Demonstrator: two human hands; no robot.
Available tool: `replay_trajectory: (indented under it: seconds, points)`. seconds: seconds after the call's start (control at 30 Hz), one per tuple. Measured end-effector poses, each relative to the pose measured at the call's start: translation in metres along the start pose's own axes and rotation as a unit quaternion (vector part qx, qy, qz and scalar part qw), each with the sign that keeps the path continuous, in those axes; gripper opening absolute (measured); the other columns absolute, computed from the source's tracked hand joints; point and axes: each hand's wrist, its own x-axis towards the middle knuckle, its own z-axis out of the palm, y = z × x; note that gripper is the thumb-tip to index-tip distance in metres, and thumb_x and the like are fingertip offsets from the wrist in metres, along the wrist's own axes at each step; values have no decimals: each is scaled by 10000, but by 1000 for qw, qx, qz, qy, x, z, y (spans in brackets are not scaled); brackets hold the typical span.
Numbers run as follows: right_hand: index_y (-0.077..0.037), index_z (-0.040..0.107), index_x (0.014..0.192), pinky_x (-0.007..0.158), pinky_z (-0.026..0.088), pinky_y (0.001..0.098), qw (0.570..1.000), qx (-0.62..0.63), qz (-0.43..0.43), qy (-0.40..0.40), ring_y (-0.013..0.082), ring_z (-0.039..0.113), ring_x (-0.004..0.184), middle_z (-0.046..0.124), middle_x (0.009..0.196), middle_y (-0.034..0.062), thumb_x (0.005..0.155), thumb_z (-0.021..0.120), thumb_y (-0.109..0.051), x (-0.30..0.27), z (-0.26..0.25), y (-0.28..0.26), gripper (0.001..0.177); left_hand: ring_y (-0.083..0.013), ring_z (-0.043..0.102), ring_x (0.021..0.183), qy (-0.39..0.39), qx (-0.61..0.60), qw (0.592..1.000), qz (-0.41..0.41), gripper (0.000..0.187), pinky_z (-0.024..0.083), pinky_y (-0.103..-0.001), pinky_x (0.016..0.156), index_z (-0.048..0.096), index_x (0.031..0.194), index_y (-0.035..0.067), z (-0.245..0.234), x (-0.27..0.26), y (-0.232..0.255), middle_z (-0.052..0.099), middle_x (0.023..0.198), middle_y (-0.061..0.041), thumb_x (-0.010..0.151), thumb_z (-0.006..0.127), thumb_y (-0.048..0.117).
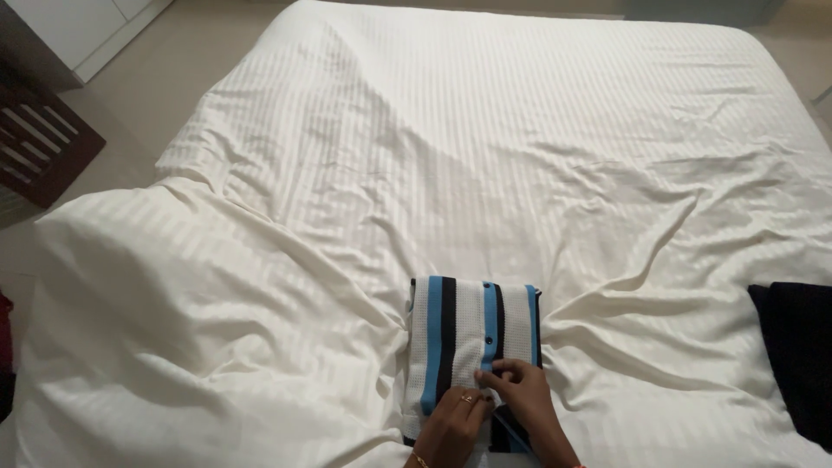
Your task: Carefully fold a striped shirt on a white bed.
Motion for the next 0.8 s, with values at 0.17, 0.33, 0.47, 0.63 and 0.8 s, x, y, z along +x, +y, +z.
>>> replay_trajectory:
  seconds: [0.17, 0.33, 0.47, 0.63, 0.8]
  points:
    - [27, 782, 793, 524, 422, 261, 992, -62, 84, -66, 123, 554, 513, 677, 597, 49, 831, 831, -289, -7, -2, -18, 322, -320, 657, 1115, -29, 21, 999, 6, 177, 528, -412, 982, 702, 1075, -53, 13, -8, -8, 677, 1151, -206, 934, 642, 36]
    - [5, 771, 717, 529, 435, 297, 993, -72, 71, -61, 144, 574, 516, 669, 573, 66, 841, 804, -361, 2, -7, 12, 388, -350, 632, 994, -55, -96, 987, -119, 191, 514, -459, 864, 719, 995, -36, -31, 24, 15, 667, 1006, -194, 900, 716, 129]
    - [1, 784, 716, 625, 512, 370, 979, -198, 38, 28, 234, 664, 589, 702, 611, 124, 805, 793, -497, -33, 2, -25, 507, -308, 631, 1018, 3, -95, 946, -309, 220, 526, -430, 915, 708, 885, 36, -24, 22, 10, 656, 1016, -136, 920, 712, 254]
    - [-69, 733, 856, 836, 515, 440, 924, -345, -44, 161, 343, 579, 1019, 630, 1017, 151, 750, 785, -642, -40, 14, -24, 585, -379, 506, 1134, 29, 74, 914, -398, 545, 403, -499, 973, 566, 1168, 40, -51, 43, 15, 537, 1167, -210, 825, 776, 407]
    - [-123, 639, 1061, 977, 471, 487, 896, -380, -64, 221, 330, 502, 1214, 559, 1221, 115, 745, 743, -701, -47, 25, -19, 667, -395, 482, 1205, 49, 77, 909, -408, 668, 369, -512, 1038, 519, 1275, 38, -48, 39, 13, 542, 1274, -205, 834, 760, 477]
